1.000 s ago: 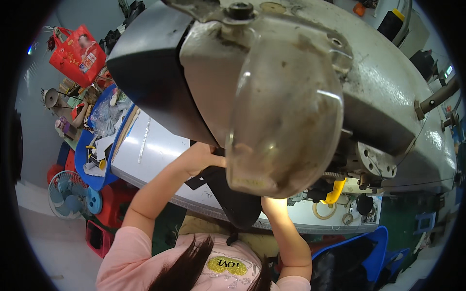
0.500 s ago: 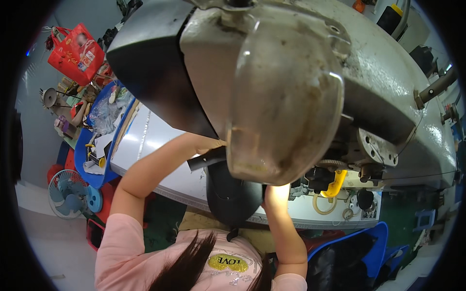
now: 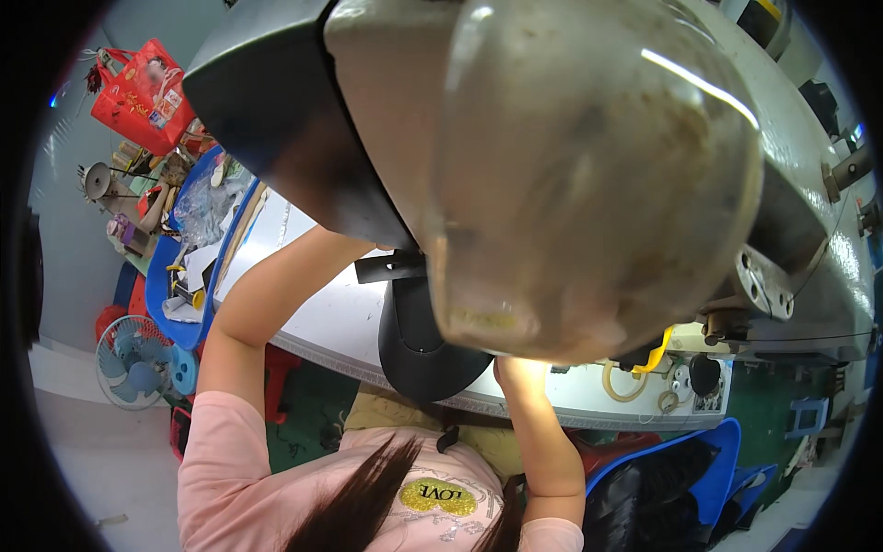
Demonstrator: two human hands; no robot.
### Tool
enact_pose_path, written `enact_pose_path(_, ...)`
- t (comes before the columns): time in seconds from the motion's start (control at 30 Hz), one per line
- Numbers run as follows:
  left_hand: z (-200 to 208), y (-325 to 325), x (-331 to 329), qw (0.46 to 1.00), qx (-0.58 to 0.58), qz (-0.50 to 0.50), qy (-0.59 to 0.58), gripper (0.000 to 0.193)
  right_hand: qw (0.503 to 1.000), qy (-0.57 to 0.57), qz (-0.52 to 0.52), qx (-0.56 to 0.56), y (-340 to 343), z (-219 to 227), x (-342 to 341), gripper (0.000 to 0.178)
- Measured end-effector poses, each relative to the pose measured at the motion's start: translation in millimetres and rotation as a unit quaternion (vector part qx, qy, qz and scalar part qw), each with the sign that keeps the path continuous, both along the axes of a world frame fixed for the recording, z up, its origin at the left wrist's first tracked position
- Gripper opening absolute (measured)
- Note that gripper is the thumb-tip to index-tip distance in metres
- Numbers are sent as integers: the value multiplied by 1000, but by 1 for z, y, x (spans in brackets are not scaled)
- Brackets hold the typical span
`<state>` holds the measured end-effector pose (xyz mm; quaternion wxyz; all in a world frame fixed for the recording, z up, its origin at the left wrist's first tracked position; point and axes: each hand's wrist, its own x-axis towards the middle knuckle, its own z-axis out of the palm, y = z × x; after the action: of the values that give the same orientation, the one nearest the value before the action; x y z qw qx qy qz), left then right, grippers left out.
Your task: The person uses an industrial sewing machine to stitch black leather pieces. They repeatedly pick up items from a blue bin, align them under the machine's needle, sew a seam, and place the finished piece back into the bin. The process involves handling the leather with both hands to ensure proper alignment during sewing.
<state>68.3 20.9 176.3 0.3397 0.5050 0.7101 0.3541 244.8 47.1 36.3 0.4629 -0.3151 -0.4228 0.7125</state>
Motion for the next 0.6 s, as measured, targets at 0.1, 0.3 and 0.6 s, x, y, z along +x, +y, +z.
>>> enact_pose_path(0.1,-3,2,-1,1000,0,-8,-12,41,1000,3,16,-8,0,5,3,44)
enact_pose_path(0.3,-18,5,-8,995,-15,-48,-81,41,1000,13,16,6,3,1,1,41)
enact_pose_path(0.6,-31,10,-17,984,-27,-98,-144,39,993,-101,37,49,9,13,3,8)
